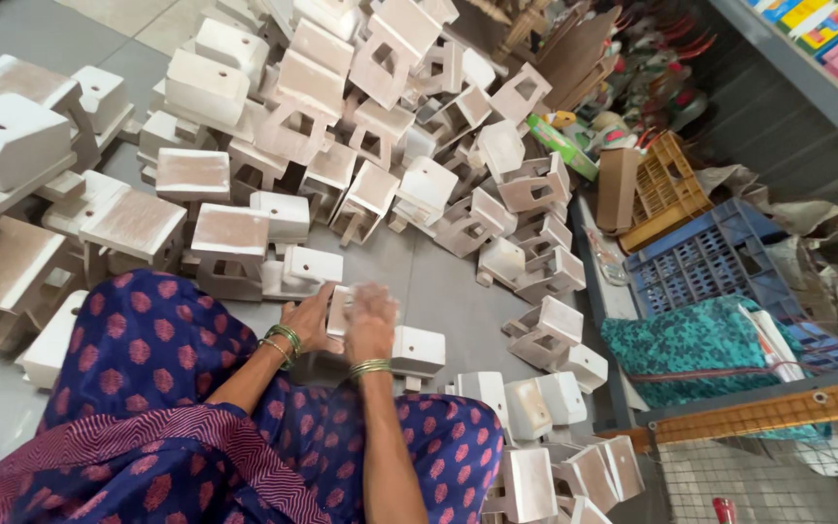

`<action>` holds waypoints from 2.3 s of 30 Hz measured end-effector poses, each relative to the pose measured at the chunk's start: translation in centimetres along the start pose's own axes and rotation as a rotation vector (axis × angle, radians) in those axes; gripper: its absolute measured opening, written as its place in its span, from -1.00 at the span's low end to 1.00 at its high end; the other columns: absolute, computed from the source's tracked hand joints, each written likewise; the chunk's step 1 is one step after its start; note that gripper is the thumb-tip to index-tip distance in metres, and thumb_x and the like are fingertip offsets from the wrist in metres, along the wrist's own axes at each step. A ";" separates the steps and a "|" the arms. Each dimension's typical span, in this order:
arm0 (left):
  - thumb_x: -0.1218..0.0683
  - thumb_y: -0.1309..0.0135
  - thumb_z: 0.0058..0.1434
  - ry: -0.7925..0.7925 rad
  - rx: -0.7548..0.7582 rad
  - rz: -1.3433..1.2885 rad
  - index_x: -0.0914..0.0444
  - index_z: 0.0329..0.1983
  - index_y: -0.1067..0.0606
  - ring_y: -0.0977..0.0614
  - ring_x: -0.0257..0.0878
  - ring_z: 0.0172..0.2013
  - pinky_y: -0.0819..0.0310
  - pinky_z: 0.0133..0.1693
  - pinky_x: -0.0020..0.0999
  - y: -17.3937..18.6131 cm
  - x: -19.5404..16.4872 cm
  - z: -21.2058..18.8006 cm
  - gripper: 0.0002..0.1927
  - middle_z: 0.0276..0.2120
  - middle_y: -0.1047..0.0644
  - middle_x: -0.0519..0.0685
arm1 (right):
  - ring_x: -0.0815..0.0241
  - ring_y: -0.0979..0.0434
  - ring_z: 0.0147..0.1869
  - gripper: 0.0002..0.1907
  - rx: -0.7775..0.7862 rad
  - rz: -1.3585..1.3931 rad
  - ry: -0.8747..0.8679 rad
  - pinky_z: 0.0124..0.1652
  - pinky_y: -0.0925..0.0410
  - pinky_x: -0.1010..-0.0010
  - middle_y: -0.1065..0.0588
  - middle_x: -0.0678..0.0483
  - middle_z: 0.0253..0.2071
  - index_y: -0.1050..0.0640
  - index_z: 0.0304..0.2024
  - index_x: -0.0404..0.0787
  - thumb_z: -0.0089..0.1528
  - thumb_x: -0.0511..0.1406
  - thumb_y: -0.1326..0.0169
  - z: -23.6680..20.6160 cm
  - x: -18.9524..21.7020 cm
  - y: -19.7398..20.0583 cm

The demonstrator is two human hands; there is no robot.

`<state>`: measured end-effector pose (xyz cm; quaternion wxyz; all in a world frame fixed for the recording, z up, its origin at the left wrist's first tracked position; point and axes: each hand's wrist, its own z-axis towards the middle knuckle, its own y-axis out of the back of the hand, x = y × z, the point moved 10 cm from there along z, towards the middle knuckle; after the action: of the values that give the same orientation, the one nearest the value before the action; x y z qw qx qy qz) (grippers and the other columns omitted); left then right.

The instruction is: The person sits on the floor among a large pile of small wooden stool-shaped objects and wipes them one at a time with a cloth, turning each piece and setting it back on the floor before picking up the next one.

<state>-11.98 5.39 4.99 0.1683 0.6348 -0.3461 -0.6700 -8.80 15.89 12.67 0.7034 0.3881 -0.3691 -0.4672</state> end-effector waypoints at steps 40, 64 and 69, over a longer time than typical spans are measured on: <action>-0.29 -0.50 -0.33 -0.149 -0.037 0.382 0.05 0.44 -0.12 -0.08 0.01 0.45 0.00 0.31 0.30 3.1 -8.4 -3.4 0.27 0.36 -0.21 0.01 | -0.16 -0.19 0.49 -0.45 -0.065 0.025 -0.153 0.43 0.03 0.05 -0.39 -0.18 0.32 -0.49 0.20 -0.30 0.13 -0.40 0.05 -9.4 -9.6 -7.1; 0.09 -0.36 -0.05 0.341 0.162 -1.209 0.40 -0.03 -0.57 -0.71 -0.12 -0.13 -0.59 -0.04 -0.25 -5.5 5.2 -4.7 -0.49 -0.17 -0.69 0.13 | -0.14 -0.60 -0.28 -0.67 -0.166 0.313 -0.515 -0.19 -0.43 0.11 -0.61 -0.19 -0.25 -0.59 0.09 -0.22 0.29 -0.36 -0.03 -9.3 -13.9 3.5; 0.15 -0.34 -0.02 0.116 0.182 -0.999 0.30 0.00 -0.61 -0.67 -0.24 -0.12 -0.54 0.01 -0.32 -4.1 2.8 -9.6 -0.54 -0.16 -0.71 0.01 | 0.00 -0.62 -0.29 -0.66 -0.346 0.599 -0.560 -0.20 -0.48 0.21 -0.64 -0.10 -0.31 -0.58 0.09 -0.26 0.26 -0.39 -0.01 -9.6 -11.1 10.1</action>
<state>-2.22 4.00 0.64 -0.2094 0.7711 -0.0474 -0.5994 0.16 30.94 15.86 0.7354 -0.0009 -0.5579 -0.3846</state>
